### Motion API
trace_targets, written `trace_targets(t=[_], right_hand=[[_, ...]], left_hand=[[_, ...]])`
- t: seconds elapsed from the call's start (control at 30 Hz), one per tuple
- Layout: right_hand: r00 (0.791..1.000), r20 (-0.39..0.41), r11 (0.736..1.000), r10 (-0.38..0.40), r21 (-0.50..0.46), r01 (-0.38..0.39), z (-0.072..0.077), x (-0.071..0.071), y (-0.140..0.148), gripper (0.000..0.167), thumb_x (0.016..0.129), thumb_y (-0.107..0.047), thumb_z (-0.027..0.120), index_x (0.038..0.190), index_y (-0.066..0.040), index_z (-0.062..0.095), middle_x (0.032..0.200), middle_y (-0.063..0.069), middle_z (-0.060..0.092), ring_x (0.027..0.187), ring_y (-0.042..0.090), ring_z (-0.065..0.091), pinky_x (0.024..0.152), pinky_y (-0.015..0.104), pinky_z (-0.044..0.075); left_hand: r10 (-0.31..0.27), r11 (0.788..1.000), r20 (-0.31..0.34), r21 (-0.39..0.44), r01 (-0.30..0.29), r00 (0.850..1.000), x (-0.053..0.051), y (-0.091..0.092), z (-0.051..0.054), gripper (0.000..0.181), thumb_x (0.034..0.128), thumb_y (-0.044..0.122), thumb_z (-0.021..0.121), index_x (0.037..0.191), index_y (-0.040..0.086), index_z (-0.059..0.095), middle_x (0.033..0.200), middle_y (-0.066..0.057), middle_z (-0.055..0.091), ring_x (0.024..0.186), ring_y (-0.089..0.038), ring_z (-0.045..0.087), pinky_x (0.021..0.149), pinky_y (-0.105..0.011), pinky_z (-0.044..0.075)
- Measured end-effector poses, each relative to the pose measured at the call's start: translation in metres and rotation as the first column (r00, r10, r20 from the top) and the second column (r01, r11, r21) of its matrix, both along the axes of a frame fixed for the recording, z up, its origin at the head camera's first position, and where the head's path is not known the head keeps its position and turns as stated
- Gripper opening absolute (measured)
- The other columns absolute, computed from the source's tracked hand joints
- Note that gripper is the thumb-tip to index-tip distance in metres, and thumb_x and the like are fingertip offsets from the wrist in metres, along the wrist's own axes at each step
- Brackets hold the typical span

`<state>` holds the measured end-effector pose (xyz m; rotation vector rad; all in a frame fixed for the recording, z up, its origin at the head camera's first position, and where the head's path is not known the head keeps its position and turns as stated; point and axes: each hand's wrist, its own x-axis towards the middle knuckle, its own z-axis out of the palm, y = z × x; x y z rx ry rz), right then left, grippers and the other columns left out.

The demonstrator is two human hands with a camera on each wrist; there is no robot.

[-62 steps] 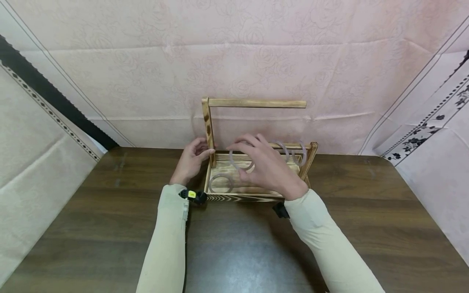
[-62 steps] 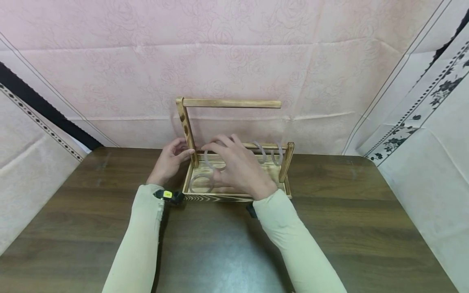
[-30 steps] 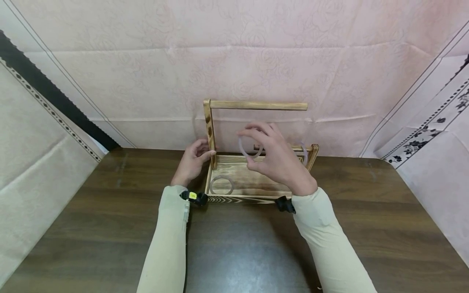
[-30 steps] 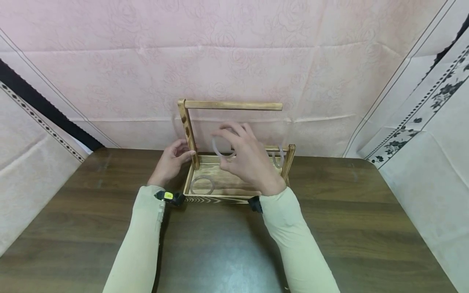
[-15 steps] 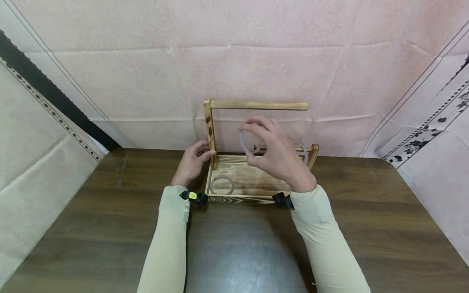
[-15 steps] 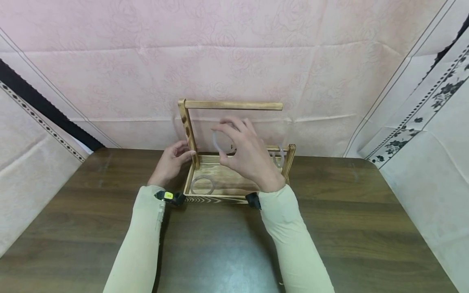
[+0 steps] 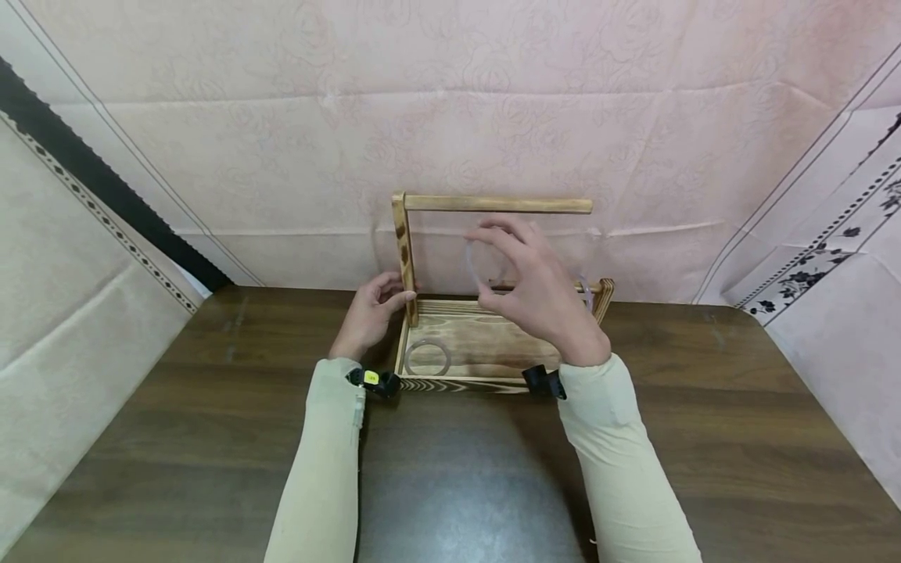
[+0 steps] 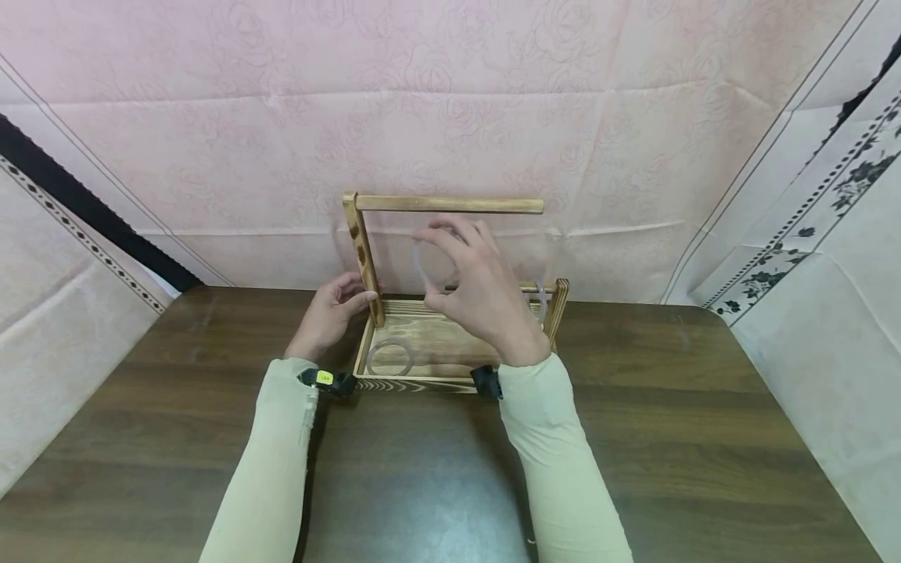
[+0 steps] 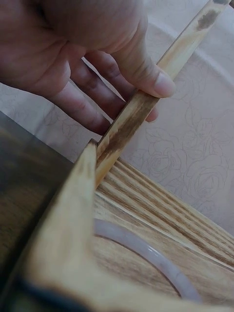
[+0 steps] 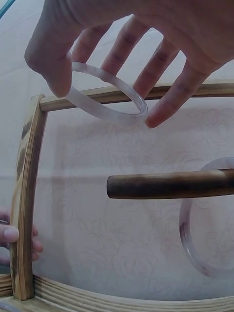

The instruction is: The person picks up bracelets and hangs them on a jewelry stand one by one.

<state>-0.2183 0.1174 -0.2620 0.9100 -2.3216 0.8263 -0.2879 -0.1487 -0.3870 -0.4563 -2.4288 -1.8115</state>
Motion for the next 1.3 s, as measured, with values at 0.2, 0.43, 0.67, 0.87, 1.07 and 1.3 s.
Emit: trace_targets(t=[0.2,0.43,0.67,0.87,1.07,1.3], right_hand=[[1.0,-0.007,1.0,-0.012,-0.006,0.012,0.001,-0.001,0.002,0.057,0.08,-0.005,0.079,0.134,-0.017,0.065,0.143,0.005,0.055,0.131,0.027,0.047,0.1,0.044,0.044],[0.999,-0.013,0.999,-0.038,-0.016,0.038,0.002,-0.001,0.002,0.059,0.079,-0.004,0.079,0.135,-0.018,0.065,0.142,0.006,0.056,0.124,0.027,0.047,0.093,0.041,0.046],[0.998,-0.007,0.996,-0.069,-0.053,0.069,0.004,-0.002,0.005,0.06,0.079,-0.002,0.079,0.135,-0.017,0.065,0.142,0.006,0.056,0.125,0.028,0.047,0.095,0.044,0.047],[0.998,-0.019,0.995,-0.058,-0.083,0.057,0.007,-0.002,0.008,0.059,0.077,0.0,0.079,0.133,-0.016,0.066,0.141,0.007,0.056,0.132,0.029,0.044,0.101,0.046,0.044],[0.998,-0.017,0.994,-0.066,-0.089,0.064,0.008,-0.003,0.012,0.061,0.077,0.0,0.081,0.133,-0.017,0.066,0.142,0.006,0.056,0.132,0.027,0.043,0.101,0.043,0.043],[0.996,-0.033,0.992,-0.085,-0.094,0.082,0.006,-0.005,0.017,0.061,0.077,-0.001,0.081,0.134,-0.019,0.066,0.141,0.005,0.056,0.129,0.027,0.044,0.101,0.043,0.041]], left_hand=[[0.004,1.0,-0.008,0.001,-0.004,1.0,0.0,0.003,0.0,0.034,0.1003,0.017,0.065,0.129,-0.002,0.063,0.126,-0.022,0.07,0.112,-0.031,0.066,0.097,-0.047,0.052],[0.001,1.0,0.017,0.012,-0.001,1.0,-0.001,0.002,-0.003,0.035,0.1015,0.015,0.063,0.131,-0.003,0.061,0.129,-0.024,0.068,0.117,-0.035,0.064,0.098,-0.047,0.051],[0.004,1.0,0.018,-0.001,-0.004,1.0,0.001,0.002,-0.001,0.035,0.1014,0.017,0.064,0.132,-0.001,0.062,0.13,-0.022,0.068,0.116,-0.033,0.064,0.095,-0.037,0.051],[0.001,1.0,0.002,0.002,-0.001,1.0,0.0,0.003,0.0,0.033,0.1007,0.015,0.064,0.129,-0.002,0.062,0.128,-0.023,0.069,0.114,-0.029,0.066,0.091,-0.027,0.052],[-0.001,1.0,0.0,0.008,0.001,1.0,0.0,0.005,0.0,0.033,0.1006,0.013,0.064,0.129,-0.004,0.061,0.129,-0.024,0.068,0.112,-0.025,0.066,0.094,-0.034,0.053],[0.01,1.0,0.0,-0.01,-0.01,1.0,-0.001,0.002,0.0,0.034,0.1008,0.016,0.064,0.129,-0.003,0.061,0.128,-0.024,0.068,0.112,-0.026,0.066,0.092,-0.03,0.052]])
